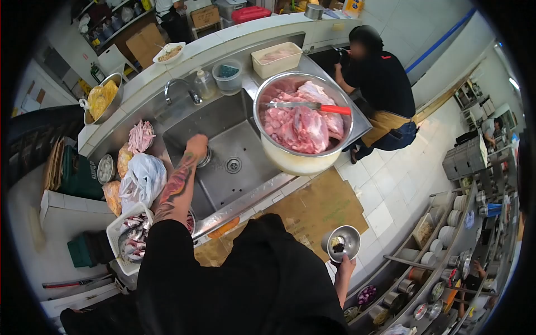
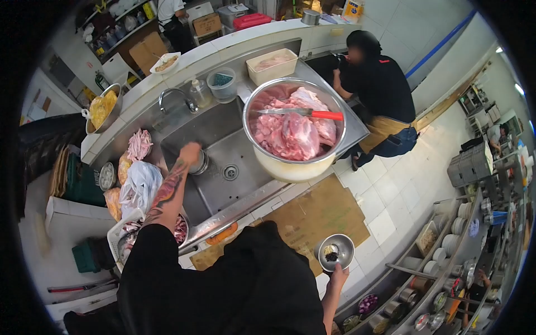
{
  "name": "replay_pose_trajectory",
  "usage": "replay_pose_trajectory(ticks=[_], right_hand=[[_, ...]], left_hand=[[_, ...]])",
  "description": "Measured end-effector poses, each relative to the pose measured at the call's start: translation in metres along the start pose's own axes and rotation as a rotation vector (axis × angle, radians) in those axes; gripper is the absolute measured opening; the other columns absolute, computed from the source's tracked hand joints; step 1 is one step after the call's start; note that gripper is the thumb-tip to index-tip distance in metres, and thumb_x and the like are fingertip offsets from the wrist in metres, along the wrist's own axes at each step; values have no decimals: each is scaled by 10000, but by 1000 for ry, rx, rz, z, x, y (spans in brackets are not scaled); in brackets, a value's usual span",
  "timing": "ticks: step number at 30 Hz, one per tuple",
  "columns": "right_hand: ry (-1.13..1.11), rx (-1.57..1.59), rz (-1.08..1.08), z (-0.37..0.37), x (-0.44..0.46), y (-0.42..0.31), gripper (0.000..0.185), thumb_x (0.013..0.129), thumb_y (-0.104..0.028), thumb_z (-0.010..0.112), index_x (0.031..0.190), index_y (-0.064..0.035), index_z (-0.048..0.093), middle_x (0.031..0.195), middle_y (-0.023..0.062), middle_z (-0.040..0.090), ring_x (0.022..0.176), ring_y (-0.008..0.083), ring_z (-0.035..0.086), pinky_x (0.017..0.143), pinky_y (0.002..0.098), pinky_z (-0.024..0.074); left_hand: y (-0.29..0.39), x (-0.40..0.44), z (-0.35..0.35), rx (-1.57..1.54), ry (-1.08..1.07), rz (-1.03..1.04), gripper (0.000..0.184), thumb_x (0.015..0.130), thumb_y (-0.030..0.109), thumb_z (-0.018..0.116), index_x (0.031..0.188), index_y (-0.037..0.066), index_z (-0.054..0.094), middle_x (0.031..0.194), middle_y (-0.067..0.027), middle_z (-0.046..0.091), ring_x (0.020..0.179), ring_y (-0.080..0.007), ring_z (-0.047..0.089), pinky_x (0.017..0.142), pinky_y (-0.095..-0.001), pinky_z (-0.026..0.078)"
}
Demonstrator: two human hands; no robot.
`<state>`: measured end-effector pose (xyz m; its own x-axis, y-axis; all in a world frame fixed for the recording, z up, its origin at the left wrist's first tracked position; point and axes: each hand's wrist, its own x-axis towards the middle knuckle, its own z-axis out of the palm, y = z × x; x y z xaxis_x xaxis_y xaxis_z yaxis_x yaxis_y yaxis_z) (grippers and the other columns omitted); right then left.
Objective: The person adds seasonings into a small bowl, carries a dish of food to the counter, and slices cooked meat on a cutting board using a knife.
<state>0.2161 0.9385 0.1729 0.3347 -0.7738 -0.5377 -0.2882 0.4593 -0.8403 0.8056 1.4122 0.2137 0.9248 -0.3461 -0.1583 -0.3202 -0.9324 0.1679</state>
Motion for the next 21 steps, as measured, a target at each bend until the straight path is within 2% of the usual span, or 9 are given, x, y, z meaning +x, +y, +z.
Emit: replay_pose_trajectory(ticks=[1,3,5,9,12,14,17,20,21], right_hand=[[-9,-18,-18,-11,5,-4,435,918,-45,528,1351,-9,498,1111,175,655,811,294,721,557,416,631],[-24,-54,-42,-36,11,-5,437,903,-26,534,1338,4,518,1101,171,664,830,287,721,604,404,624],[-13,-36,-113,-70,30,2,426,897,-26,542,1321,10,529,1099,161,667,846,278,715,622,392,616],[63,-53,-47,-104,4,-39,382,911,-54,538,1289,-4,541,1104,145,663,872,261,707,578,392,615],[123,12,-54,-151,13,-22,392,910,-70,549,1296,1,529,1116,152,656,881,265,704,619,395,615],[175,39,-90,-173,29,4,385,906,-66,552,1283,12,545,1112,149,663,904,261,699,686,389,602],[311,4,-55,-213,6,12,368,886,-60,566,1237,45,597,1099,140,685,965,235,681,847,360,544],[453,42,-60,-246,-4,23,342,905,-98,594,1222,24,625,1048,133,705,911,212,684,782,353,543],[488,22,-63,-262,-8,24,347,909,-103,590,1232,21,616,1019,131,706,867,217,692,724,362,566]], left_hand=[[-18,19,19,-210,288,54,524,918,425,612,1247,18,636,1009,-256,711,1003,-364,701,838,-472,561],[53,14,-84,-727,141,-405,450,894,375,620,1196,44,658,1026,-263,700,990,-434,676,861,-515,543],[73,35,-139,-302,533,-116,494,886,358,620,1272,51,593,1013,-271,696,977,-472,656,813,-534,536],[127,62,-241,-520,524,-116,572,884,399,621,1250,-38,574,817,-233,708,667,-341,702,673,-457,557],[139,78,-250,-515,565,-128,513,893,448,599,1022,-44,668,648,-150,656,518,-250,619,565,-421,513],[148,66,-228,-422,453,-89,512,902,477,583,805,-13,699,656,-123,654,546,-220,599,560,-416,481],[206,30,-165,-589,304,13,280,992,304,604,996,54,731,845,-67,699,765,-129,621,670,-315,471],[253,13,-88,-1118,323,237,327,1007,265,611,1167,-5,703,1123,-93,709,1002,-168,652,889,-296,525],[261,28,-75,-1090,254,88,347,1011,272,610,1201,-8,684,1164,-102,701,1041,-167,648,887,-300,526]])
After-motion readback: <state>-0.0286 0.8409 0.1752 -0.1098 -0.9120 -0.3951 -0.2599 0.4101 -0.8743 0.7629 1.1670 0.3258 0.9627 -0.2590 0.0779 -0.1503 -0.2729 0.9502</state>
